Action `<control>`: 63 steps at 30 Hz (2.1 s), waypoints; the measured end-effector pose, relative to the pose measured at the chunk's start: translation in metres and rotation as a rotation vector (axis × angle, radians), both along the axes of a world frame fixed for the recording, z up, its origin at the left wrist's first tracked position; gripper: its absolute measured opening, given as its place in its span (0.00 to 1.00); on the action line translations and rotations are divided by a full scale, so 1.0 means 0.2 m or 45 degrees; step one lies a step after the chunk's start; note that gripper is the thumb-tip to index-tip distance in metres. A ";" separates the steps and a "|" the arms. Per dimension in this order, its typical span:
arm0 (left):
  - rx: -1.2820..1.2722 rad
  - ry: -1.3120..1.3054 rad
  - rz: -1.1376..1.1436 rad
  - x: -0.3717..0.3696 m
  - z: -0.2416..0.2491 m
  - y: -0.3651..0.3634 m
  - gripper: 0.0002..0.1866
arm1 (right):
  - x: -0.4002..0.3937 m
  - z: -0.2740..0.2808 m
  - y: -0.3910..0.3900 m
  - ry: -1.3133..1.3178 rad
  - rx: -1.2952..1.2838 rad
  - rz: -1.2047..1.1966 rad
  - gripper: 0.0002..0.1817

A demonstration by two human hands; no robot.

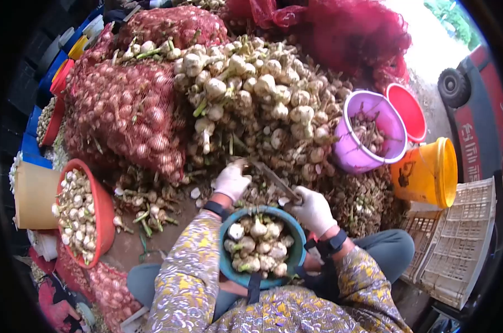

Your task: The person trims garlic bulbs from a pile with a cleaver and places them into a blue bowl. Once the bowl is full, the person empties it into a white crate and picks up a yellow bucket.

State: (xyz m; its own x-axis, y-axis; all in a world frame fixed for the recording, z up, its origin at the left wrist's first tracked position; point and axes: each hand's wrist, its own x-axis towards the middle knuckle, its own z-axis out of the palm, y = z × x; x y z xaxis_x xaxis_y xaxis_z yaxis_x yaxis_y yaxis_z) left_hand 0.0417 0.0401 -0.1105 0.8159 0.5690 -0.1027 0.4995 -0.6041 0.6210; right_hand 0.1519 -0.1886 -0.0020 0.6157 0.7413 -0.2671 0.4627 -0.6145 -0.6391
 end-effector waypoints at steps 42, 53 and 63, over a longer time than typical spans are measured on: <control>0.314 -0.400 -0.960 -0.46 0.79 -0.43 0.23 | 0.03 -0.07 -0.09 -0.131 -0.171 0.503 0.10; -0.797 -0.141 0.787 -0.07 0.35 0.54 0.17 | -0.05 -0.04 0.05 -0.078 -0.115 0.113 0.17; -1.354 -0.131 0.448 -0.36 0.47 0.09 0.19 | -0.05 -0.01 0.14 -0.122 0.143 0.032 0.15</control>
